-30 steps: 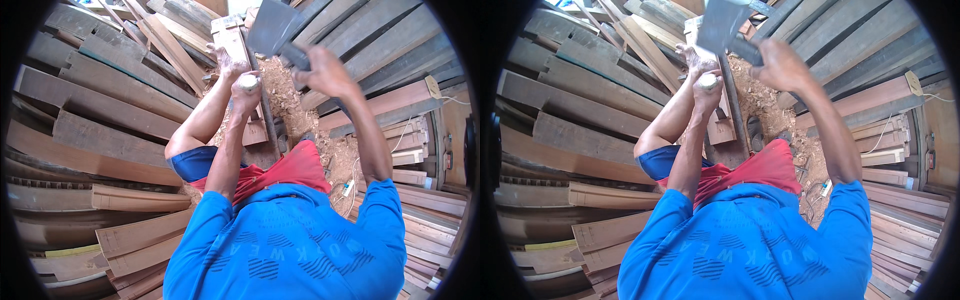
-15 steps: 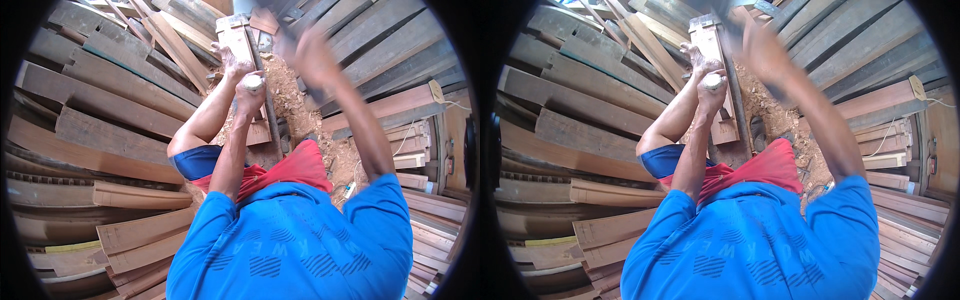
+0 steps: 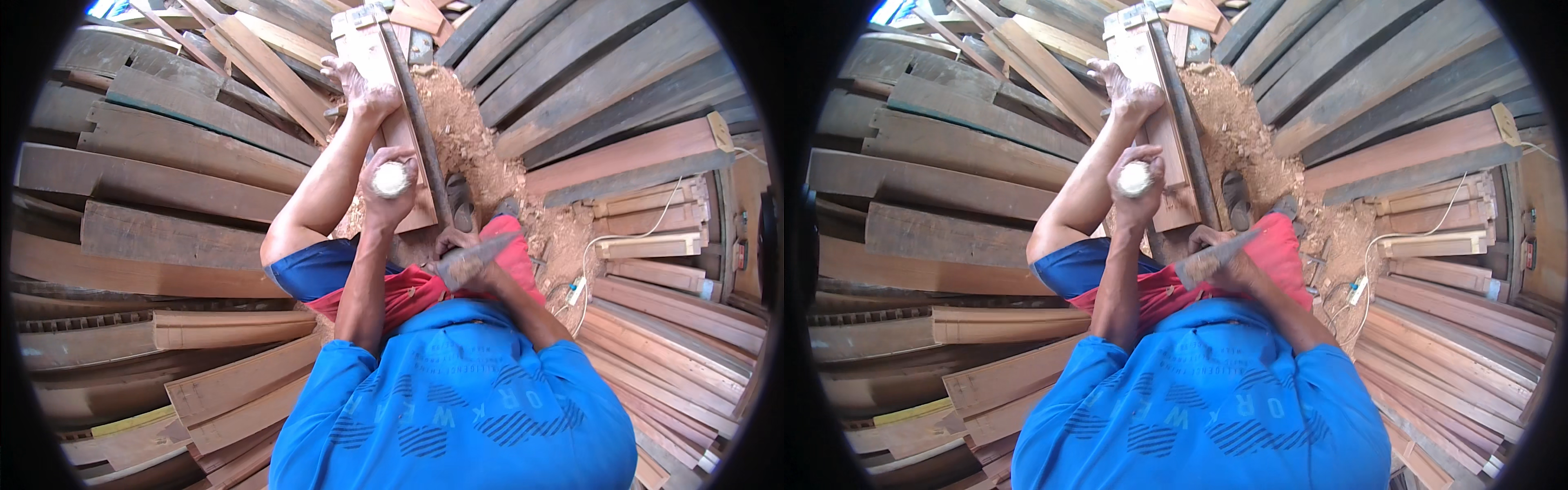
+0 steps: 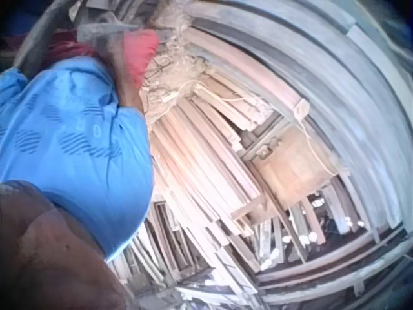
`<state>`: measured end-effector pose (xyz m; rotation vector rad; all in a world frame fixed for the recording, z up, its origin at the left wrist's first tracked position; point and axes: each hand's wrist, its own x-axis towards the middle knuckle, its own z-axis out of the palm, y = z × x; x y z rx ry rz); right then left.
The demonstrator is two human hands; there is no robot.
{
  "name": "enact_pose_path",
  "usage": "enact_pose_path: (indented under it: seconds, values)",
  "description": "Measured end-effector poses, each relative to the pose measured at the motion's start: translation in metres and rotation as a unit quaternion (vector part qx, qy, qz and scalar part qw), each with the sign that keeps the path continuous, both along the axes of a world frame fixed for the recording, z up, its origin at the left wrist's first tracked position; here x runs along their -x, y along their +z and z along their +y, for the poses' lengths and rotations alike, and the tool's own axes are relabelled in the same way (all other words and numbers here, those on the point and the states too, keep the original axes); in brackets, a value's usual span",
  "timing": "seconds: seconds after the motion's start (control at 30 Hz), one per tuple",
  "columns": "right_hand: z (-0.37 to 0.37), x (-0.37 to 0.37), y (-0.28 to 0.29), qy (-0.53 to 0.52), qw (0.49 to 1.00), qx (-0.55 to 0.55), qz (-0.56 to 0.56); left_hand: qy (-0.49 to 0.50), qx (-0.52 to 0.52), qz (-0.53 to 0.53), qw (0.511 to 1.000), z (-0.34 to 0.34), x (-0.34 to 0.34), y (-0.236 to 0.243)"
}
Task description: The person stands on a wooden workbench and uses a chisel and mallet to carve a groove into a piece of wood. They repeatedly strike the chisel to remove wood shavings and then inspect the carved piece.
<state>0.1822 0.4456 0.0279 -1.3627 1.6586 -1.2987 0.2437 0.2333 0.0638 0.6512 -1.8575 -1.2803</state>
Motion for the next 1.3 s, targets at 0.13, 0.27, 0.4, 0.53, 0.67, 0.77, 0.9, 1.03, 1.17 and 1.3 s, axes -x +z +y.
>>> enact_pose_path:
  seconds: [0.13, 0.27, 0.4, 0.53, 0.67, 0.77, 0.9, 1.03, 1.17, 1.3]
  values:
    - [0.013, -0.001, 0.007, 0.062, 0.996, -0.017, -0.063, 0.027, -0.044, -0.004, 0.999, -0.002, -0.026, 0.017]
    - [0.008, -0.007, 0.002, 0.084, 0.996, 0.019, -0.002, 0.070, -0.043, 0.027, 0.996, -0.028, -0.006, 0.023]
    - [-0.001, -0.009, 0.012, 0.083, 0.996, 0.006, 0.031, 0.055, -0.060, 0.040, 0.996, -0.043, 0.020, 0.023]
    - [-0.004, -0.008, 0.011, 0.072, 0.997, 0.001, -0.026, 0.045, 0.004, 0.036, 0.998, -0.052, 0.031, 0.009]
    - [-0.002, -0.003, 0.014, 0.050, 0.996, -0.028, -0.061, 0.039, 0.004, 0.025, 0.999, -0.055, 0.034, -0.004]
    - [0.001, 0.000, 0.016, 0.035, 0.994, -0.055, -0.092, 0.035, 0.034, 0.022, 0.999, -0.058, 0.036, -0.011]
    - [-0.001, 0.003, 0.024, 0.033, 0.993, -0.071, -0.093, 0.041, 0.029, 0.020, 0.999, -0.059, 0.034, -0.014]
    - [0.000, 0.001, 0.016, 0.025, 0.991, -0.064, -0.114, 0.026, 0.051, 0.015, 0.998, -0.047, 0.042, -0.002]
    - [0.005, 0.006, 0.007, -0.005, 0.989, -0.062, -0.137, 0.029, 0.090, 0.015, 0.995, -0.038, 0.049, 0.013]
    - [-0.014, 0.038, 0.072, -0.037, 0.982, 0.099, 0.158, 0.024, 0.037, 0.003, 0.999, -0.051, 0.043, 0.000]
